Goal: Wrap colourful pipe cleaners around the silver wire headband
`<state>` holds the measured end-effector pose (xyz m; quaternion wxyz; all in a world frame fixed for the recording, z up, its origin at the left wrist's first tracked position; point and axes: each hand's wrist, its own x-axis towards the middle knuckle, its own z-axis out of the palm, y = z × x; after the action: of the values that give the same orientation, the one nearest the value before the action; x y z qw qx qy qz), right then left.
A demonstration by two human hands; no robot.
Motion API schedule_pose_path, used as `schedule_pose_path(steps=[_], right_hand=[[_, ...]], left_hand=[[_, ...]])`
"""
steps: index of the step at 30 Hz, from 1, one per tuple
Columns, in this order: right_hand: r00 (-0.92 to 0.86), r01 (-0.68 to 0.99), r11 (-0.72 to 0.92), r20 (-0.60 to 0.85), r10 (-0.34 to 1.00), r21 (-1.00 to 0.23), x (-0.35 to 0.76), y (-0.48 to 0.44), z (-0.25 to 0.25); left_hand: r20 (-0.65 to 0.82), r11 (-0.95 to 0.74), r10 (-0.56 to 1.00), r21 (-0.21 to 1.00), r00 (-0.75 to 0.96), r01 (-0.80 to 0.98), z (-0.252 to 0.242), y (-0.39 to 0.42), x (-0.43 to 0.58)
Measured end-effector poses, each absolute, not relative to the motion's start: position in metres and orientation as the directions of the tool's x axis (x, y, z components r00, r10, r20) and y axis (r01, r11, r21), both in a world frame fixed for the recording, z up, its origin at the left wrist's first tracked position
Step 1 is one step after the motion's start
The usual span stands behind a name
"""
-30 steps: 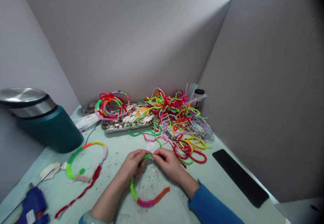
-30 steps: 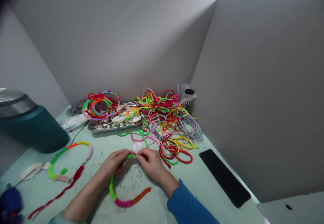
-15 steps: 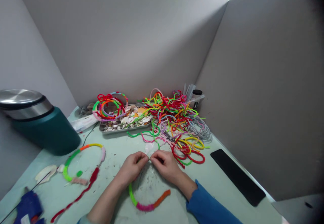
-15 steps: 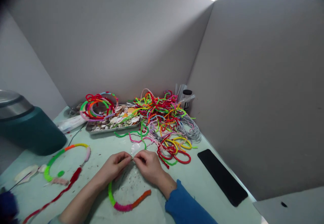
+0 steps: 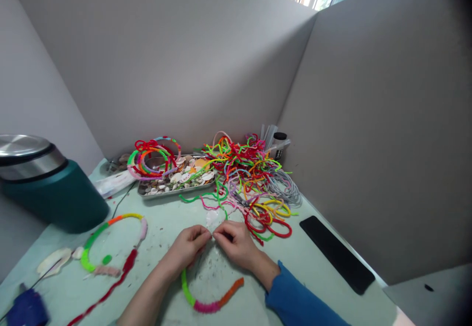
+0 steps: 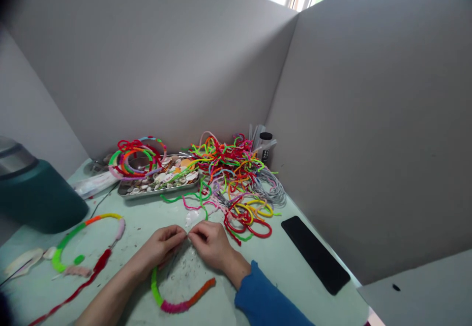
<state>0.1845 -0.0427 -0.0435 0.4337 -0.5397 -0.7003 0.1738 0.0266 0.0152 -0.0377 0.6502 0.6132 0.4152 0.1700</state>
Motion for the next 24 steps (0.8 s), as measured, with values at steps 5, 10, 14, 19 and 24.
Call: schedule_pose_path(steps=[5,10,14,19,24], right_hand=[[-0.023,0.612,0.352,0.429,0.903,-0.708,0.1849,-0.0421,-0.0442],[-0.028,0.614,0.364,0.441,0.897,-0.700,0.1834,-0.0434,-0.0429],[-0.028,0.612,0.368,0.446,0.895,-0.700,0.1825,-0.0442,-0.0421],[-0.021,0.615,0.368,0.452,0.892,-0.698,0.1825,-0.0437,-0.0439],[-0.017,0.603,0.345,0.421,0.907,-0.719,0.1808,-0.0451,-0.0405]], left_hand=[[-0.324,0.195,0.740,0.942,0.589,0.274,-0.0366,0.0149,0.0270],[-0.343,0.297,0.675,0.937,0.653,0.185,-0.0373,0.0140,0.0251],[-0.347,0.308,0.672,0.934,0.655,0.179,-0.0347,0.0128,0.0242],[-0.352,0.323,0.660,0.931,0.664,0.172,-0.0335,0.0135,0.0244],[-0.349,0.300,0.676,0.935,0.649,0.190,-0.0375,0.0140,0.0260]])
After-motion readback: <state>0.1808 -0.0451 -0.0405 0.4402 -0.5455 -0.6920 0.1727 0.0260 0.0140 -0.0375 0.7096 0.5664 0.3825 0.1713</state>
